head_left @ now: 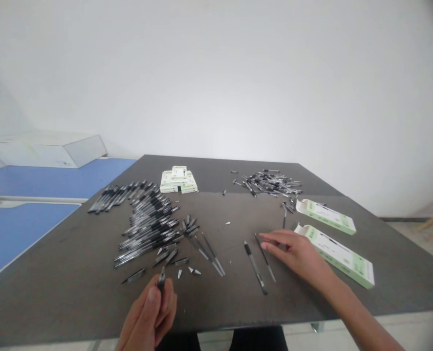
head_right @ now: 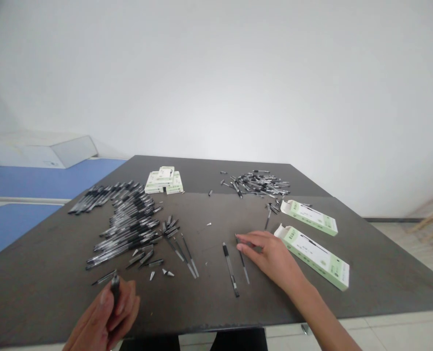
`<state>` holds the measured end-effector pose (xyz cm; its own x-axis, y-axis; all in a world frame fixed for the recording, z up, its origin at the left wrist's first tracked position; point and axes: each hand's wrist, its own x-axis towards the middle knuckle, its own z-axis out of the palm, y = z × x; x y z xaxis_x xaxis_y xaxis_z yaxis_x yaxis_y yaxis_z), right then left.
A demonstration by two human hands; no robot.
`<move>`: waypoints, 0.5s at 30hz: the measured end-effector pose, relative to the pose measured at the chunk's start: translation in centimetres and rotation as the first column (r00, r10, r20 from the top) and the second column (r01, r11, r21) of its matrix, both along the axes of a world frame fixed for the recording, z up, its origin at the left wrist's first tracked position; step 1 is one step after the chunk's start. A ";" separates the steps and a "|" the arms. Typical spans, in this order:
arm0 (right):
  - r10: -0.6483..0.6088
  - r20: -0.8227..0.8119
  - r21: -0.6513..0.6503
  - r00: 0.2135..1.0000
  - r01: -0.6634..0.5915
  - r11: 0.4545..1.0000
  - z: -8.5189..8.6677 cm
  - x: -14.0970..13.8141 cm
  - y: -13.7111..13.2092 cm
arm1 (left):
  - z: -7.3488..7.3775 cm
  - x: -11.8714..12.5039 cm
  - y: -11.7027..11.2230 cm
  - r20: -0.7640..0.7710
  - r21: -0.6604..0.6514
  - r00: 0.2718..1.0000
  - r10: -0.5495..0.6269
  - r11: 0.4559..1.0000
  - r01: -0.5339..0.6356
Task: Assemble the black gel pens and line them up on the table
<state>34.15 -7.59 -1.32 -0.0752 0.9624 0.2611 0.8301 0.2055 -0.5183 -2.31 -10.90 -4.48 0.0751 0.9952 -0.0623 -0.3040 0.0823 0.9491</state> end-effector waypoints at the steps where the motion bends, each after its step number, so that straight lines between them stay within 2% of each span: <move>1: 0.041 0.008 -0.004 0.999 -0.041 0.999 0.1 -0.6 1.3 | 0.2 -0.2 0.5 -0.003 0.028 1.000 0.010 1.000 -0.010; 6: 0.195 0.080 -0.056 0.978 -0.191 0.980 0.1 -3.6 8.6 | 1.6 -0.7 3.1 0.001 0.138 0.997 0.078 0.987 -0.078; 8: 0.236 0.123 -0.104 0.964 -0.224 0.969 0.0 -4.2 10.8 | 2.3 -0.9 4.1 -0.016 0.197 0.999 0.047 0.979 -0.043; 11: 0.286 0.165 -0.174 0.944 -0.258 0.950 -0.1 -4.5 12.7 | 3.8 -1.1 5.8 -0.067 0.251 0.998 -0.001 0.968 0.018; 15: 0.324 0.146 -0.224 0.935 -0.288 0.931 0.0 -4.6 13.1 | 5.8 -0.5 8.3 -0.106 0.277 0.994 -0.021 0.960 0.050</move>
